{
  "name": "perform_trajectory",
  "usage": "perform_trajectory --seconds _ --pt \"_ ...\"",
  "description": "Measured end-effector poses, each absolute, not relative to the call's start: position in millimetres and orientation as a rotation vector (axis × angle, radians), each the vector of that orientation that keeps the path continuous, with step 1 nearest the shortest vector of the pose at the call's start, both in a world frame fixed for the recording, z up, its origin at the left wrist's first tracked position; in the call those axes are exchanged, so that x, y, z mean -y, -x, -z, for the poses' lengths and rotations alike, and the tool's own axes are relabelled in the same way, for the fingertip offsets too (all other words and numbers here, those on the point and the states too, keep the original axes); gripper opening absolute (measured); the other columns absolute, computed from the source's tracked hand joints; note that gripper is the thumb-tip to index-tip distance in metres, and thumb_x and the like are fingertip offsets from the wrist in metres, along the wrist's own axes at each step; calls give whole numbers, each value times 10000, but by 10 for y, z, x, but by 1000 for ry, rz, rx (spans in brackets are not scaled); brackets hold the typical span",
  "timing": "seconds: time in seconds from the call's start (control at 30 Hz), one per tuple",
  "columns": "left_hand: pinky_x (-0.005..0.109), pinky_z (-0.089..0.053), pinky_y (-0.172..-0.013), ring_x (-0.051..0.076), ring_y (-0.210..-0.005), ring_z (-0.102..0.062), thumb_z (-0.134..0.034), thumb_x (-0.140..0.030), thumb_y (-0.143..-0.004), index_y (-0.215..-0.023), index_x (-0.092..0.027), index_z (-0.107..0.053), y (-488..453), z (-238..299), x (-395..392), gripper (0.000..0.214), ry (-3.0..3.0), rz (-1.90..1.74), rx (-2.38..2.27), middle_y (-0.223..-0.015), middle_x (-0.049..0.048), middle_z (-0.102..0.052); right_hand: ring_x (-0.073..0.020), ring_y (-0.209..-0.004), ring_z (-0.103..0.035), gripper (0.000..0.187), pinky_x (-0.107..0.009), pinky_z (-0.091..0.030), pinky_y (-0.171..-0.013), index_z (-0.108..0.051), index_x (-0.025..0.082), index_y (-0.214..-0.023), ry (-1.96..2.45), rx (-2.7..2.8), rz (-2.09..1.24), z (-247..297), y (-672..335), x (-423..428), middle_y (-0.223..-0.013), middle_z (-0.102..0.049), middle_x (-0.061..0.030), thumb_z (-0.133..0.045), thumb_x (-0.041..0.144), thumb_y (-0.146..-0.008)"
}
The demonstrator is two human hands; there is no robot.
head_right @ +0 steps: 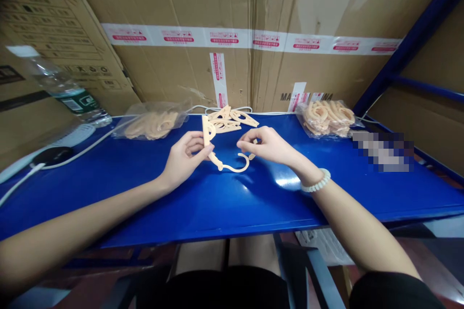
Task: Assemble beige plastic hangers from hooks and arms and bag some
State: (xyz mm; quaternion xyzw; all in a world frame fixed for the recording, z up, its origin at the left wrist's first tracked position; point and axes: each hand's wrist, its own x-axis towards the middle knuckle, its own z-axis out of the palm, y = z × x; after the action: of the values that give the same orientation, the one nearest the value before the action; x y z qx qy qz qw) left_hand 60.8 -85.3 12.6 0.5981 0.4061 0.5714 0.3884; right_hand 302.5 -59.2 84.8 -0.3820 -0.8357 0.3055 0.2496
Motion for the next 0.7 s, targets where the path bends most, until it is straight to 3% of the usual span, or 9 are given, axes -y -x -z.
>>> perform_trajectory --seconds 0.07,0.13,0.2,0.27,0.4,0.5,0.6,0.7 --pt "248 -608 -641 173 -780 -705 -762 -352 -797 -1059 -165 -575 -603 -126 863 372 -1547 -1455 -1024 -882 32 -679 -262 -1137 -635 286 -321 -521 -818 -759 178 -891 881 2181 -873 -802 -2955 629 -1209 -703 -108 -674 451 -886" --pt "236 -601 -652 167 -795 -701 -755 -335 -808 -1074 -169 -591 -602 -128 881 354 -1602 -1440 -1013 -904 35 -682 -271 -1335 -519 257 -381 -498 -981 -754 225 -1063 724 2146 -971 -749 -2877 675 -1379 -621 -90 -681 409 -899" --pt "225 -593 -662 160 -805 -701 -751 -310 -815 -1089 -174 -610 -604 -130 902 337 -1668 -1418 -998 -923 36 -690 -258 -1372 -492 292 -421 -448 -1081 -726 253 -1171 639 2131 -1073 -706 -2810 719 -1408 -606 -76 -674 386 -916" --pt "218 -587 -669 157 -811 -703 -747 -290 -820 -1099 -178 -625 -608 -131 920 326 -1714 -1408 -990 -928 34 -697 -253 -1311 -553 302 -433 -445 -1095 -720 242 -1187 638 2088 -1120 -683 -2770 747 -1331 -660 -80 -662 386 -928" --pt "223 -581 -679 153 -799 -699 -730 -284 -837 -1092 -175 -643 -608 -133 932 291 -1763 -1433 -1020 -923 33 -704 -226 -1124 -666 258 -377 -519 -996 -728 185 -1080 734 1868 -1029 -687 -2789 723 -1162 -723 -93 -664 382 -925" --pt "225 -562 -658 142 -756 -683 -681 -273 -878 -1106 -172 -650 -593 -134 932 252 -1837 -1427 -1105 -942 37 -707 -166 -839 -715 279 -287 -573 -746 -652 171 -1051 818 1795 -971 -693 -2842 664 -1032 -718 -74 -707 388 -884" --pt "239 -545 -686 140 -755 -669 -607 -235 -932 -1134 -167 -646 -567 -128 935 216 -2035 -1401 -1178 -956 39 -704 -97 -531 -605 321 -230 -482 -503 -580 175 -1107 940 1882 -973 -671 -2870 622 -826 -678 -12 -672 400 -897" --pt "271 -539 -793 166 -885 -686 -527 -212 -990 -1208 -169 -610 -543 -111 938 237 -2354 -1319 -1171 -1074 60 -700 -83 -471 -524 258 -219 -422 -465 -616 149 -945 1007 2077 -1019 -637 -2858 624 -667 -635 4 -595 405 -931"
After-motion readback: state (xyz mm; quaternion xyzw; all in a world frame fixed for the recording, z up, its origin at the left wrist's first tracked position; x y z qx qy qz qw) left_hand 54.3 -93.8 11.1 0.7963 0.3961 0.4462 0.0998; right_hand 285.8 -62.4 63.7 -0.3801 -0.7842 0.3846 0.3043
